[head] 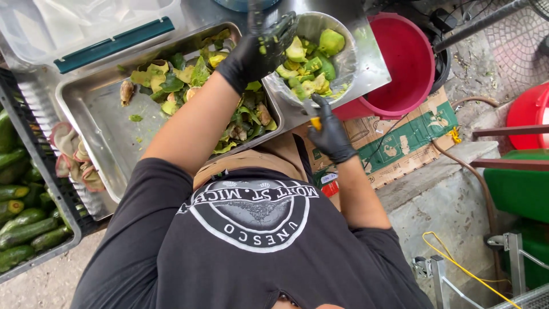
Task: The person is peeling and slicing avocados at a food preparation station.
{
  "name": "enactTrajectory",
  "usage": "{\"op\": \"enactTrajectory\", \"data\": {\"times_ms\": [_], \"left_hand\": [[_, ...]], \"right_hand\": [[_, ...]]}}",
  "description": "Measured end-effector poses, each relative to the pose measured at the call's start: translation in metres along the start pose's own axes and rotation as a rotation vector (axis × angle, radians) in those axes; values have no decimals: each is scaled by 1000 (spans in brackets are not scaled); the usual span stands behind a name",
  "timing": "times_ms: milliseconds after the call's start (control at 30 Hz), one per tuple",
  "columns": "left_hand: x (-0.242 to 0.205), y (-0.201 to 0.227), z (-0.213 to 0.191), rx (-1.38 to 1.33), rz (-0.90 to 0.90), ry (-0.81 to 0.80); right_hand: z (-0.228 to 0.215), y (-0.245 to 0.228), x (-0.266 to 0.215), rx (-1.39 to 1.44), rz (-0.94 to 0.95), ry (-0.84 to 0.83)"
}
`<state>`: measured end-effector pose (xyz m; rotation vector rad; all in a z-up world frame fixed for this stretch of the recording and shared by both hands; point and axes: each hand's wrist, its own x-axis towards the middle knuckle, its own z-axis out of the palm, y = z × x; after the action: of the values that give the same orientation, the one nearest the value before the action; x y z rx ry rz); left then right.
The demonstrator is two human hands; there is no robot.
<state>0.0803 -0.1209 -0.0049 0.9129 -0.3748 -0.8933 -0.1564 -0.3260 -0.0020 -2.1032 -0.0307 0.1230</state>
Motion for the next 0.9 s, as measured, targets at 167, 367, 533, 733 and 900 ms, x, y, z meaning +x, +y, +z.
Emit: {"op": "enactTrajectory", "data": {"times_ms": [167, 367, 533, 733, 900], "left_hand": [[-27, 2, 2, -223, 31, -127], [-37, -11, -4, -316, 35, -122], [-38, -17, -12, -347, 23, -120], [-52, -7, -4, -300, 25, -131], [-47, -19, -10, -307, 46, -180]], "right_hand": [[-63, 52, -9, 43, -44, 71], [-122, 58, 42, 98, 304, -83], [-143, 58, 67, 37, 606, -264], [-168, 91, 38, 196, 660, -366], [-197, 110, -4, 363, 728, -350]]}}
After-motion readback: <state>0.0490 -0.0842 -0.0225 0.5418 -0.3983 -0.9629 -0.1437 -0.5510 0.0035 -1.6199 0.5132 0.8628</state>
